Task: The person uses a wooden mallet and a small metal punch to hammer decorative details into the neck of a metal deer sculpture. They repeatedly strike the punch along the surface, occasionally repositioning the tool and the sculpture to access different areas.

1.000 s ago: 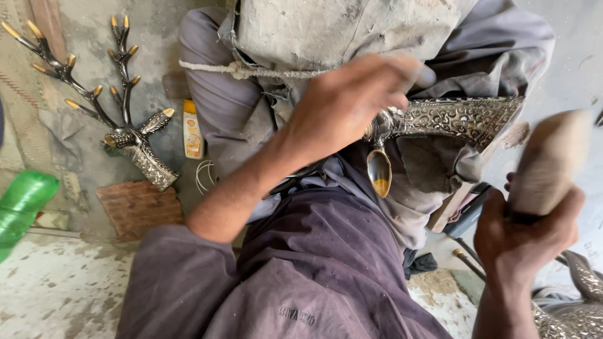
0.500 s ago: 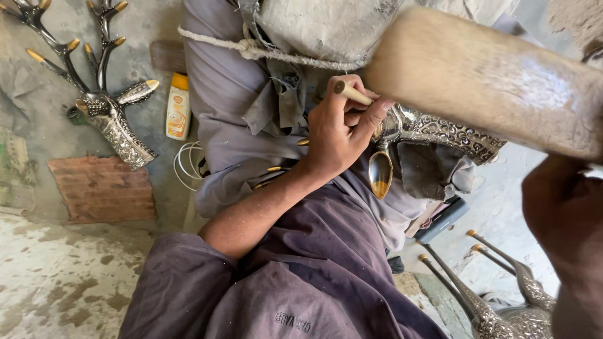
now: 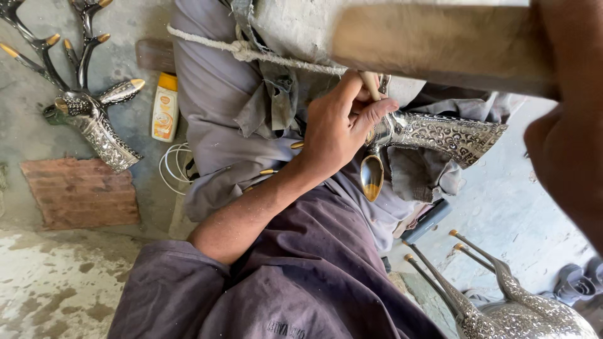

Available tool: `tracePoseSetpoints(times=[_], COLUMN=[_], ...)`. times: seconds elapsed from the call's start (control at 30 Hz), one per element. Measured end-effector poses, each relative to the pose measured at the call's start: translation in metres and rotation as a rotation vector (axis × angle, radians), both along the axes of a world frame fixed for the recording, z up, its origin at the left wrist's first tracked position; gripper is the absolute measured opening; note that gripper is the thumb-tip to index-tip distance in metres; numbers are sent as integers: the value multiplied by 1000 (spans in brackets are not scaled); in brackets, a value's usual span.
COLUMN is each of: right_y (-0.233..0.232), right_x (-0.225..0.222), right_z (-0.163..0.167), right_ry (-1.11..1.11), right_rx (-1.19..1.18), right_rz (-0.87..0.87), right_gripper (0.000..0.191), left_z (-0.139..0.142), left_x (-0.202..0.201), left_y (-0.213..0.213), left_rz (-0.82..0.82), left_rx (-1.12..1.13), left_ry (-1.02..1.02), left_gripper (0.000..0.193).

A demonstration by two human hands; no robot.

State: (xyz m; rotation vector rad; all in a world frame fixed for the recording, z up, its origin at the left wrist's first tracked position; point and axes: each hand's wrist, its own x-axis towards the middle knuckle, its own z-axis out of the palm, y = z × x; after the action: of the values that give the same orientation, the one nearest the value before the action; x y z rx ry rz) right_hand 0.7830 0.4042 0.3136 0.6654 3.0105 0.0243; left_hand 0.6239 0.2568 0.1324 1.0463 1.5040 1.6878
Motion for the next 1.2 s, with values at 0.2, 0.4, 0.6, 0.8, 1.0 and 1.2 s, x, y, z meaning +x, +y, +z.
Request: tracePoseSetpoints(times=[0.2, 0.4, 0.6, 0.8, 1.0, 1.2], right_y=[14, 12, 15, 18, 32, 9], right_x=[-2, 17, 33, 36, 53, 90], right_z=[1, 7, 5, 3, -1, -1], right_ry=[-8, -35, -28, -19, 18, 9], right_rx=[-10, -22, -44, -58, -96, -136], right_rz=[16, -29, -57, -72, -107, -332], right_gripper=[13, 22, 32, 41, 51, 57], left_z=[4, 1, 2, 5, 3, 10], left_x=[4, 10, 11, 12, 11, 9], left_y=[11, 6, 6, 7, 33, 56], left_rz=[-49, -6, -8, -34, -113, -410], left_rx=[-57, -66, 5, -20, 1, -72], left_ry=[157, 225, 105, 120, 300, 499], left_gripper=[22, 21, 41, 39, 41, 31])
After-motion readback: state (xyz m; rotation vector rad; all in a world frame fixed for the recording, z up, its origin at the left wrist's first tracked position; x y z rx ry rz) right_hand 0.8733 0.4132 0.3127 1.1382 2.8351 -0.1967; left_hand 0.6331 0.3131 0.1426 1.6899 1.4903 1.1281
